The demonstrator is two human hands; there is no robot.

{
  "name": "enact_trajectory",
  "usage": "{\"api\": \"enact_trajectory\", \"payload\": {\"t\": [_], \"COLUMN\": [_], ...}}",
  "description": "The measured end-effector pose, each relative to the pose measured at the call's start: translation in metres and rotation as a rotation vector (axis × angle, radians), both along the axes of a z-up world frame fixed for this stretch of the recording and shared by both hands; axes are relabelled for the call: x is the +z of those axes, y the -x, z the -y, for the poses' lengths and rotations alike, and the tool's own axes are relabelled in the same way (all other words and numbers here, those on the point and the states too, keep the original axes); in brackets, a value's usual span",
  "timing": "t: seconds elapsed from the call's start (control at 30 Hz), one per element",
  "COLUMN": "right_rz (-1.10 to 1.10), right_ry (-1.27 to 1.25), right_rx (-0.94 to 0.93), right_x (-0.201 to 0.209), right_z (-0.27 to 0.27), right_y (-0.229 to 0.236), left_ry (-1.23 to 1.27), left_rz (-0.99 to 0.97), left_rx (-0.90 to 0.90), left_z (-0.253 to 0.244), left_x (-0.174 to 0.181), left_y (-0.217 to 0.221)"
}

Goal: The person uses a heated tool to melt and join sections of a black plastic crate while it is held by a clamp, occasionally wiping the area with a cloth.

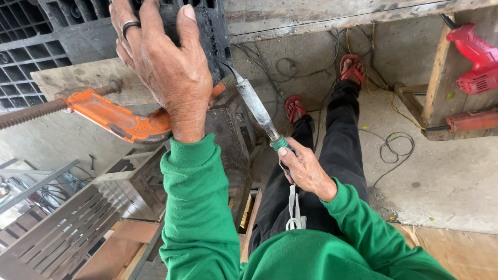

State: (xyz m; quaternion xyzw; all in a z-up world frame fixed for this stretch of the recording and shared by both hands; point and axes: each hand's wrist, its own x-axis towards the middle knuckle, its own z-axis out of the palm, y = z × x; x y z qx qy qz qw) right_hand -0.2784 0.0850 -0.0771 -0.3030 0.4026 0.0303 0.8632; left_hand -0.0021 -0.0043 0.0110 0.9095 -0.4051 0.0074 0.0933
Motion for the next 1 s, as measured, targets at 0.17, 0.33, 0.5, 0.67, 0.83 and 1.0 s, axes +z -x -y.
{"api": "enact_trajectory", "payload": {"t": [0.17, 0.33, 0.5, 0.67, 0.83, 1.0], "right_rz": [0.017, 0.009, 0.013, 0.065, 0.102, 0.107], "right_ry": [0.015, 0.011, -0.042, -0.134, -0.152, -0.144], "right_rx": [0.003, 0.032, 0.035, -0.005, -0.023, -0.015], "right_x": [-0.003, -0.008, -0.012, -0.008, 0.01, 0.023], "right_z": [-0.003, -0.003, -0.002, -0.006, -0.016, -0.015], "right_y": [-0.005, -0.006, -0.007, -0.012, -0.02, -0.028], "left_ry": [0.015, 0.017, 0.011, 0.008, 0.009, -0.001], "left_rz": [0.006, 0.006, 0.002, -0.003, 0.008, 0.009], "left_rx": [-0.004, -0.018, -0.003, -0.004, -0.011, 0.007], "left_z": [0.0, -0.002, -0.002, -0.003, -0.004, -0.002], "left_x": [-0.002, -0.003, -0.003, -0.004, -0.006, -0.005], "left_y": [0.0, 0.0, 0.0, 0.001, -0.001, 0.0]}}
